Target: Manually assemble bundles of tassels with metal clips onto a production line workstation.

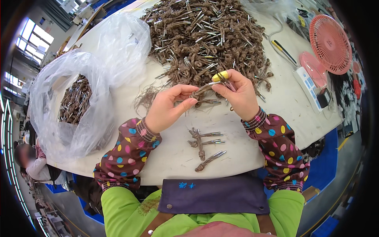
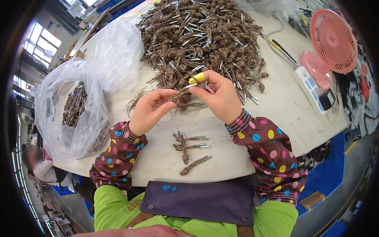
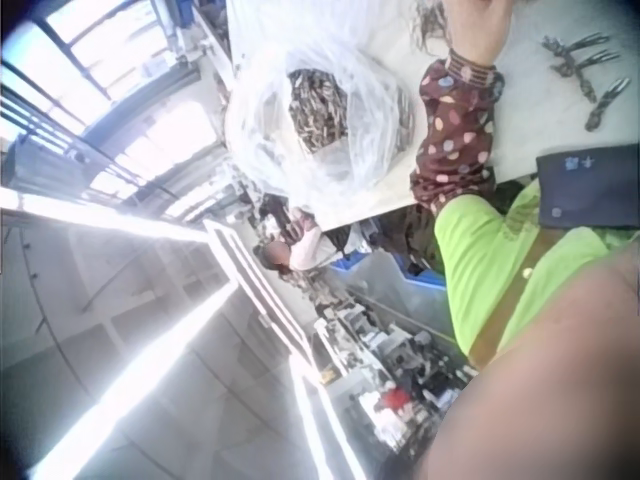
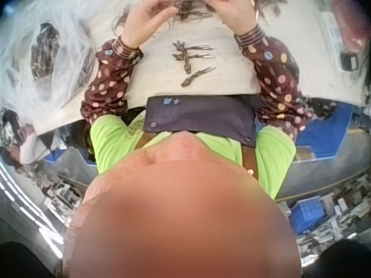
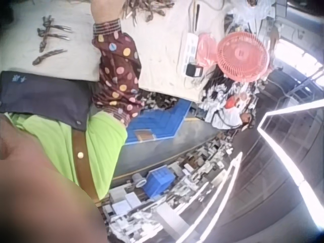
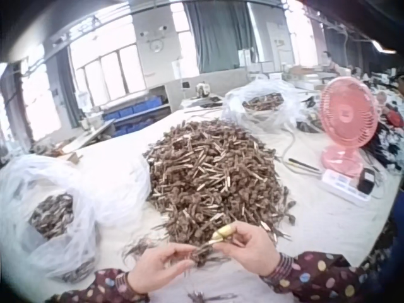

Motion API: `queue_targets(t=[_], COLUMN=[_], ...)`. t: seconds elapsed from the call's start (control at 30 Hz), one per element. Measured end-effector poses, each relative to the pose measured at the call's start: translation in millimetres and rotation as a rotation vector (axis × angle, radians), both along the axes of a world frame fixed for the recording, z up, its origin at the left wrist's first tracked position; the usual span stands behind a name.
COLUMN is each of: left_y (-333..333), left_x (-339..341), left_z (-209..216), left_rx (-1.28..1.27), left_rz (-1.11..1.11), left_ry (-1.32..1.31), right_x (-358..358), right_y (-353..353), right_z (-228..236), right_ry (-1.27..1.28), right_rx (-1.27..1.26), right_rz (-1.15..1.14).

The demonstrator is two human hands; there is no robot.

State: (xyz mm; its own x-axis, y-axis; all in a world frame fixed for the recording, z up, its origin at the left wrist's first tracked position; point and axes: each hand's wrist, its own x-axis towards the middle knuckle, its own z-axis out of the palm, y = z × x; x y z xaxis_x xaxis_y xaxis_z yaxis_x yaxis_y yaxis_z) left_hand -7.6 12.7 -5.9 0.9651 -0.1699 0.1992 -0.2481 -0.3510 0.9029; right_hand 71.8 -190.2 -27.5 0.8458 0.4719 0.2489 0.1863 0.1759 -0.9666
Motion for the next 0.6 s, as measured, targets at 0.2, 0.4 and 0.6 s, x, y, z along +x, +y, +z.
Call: queue_targets(t=[0.2,0.4,0.6], left_y=[-1.9,-9.2,-11.7], left_x=[-3.5,-3.0,-1.3], left_z=[6.7,4.1,-10.2], left_rx=[0.049,0.390,0.697], left_rz=[0.127,0.227,0.043], left_ry=[0.056,-0.313,-0.756], right_x=[-3.4,1.1,-5.8], right_y=[-1.1,1.9,9.5], right_z=[15.4,-2.9,-8.5], right_ry=[-0.109,0.066,0.147], right_rx=[-0.136,-0.021,-0.022], right_rz=[-0.183,-0.100,0.025])
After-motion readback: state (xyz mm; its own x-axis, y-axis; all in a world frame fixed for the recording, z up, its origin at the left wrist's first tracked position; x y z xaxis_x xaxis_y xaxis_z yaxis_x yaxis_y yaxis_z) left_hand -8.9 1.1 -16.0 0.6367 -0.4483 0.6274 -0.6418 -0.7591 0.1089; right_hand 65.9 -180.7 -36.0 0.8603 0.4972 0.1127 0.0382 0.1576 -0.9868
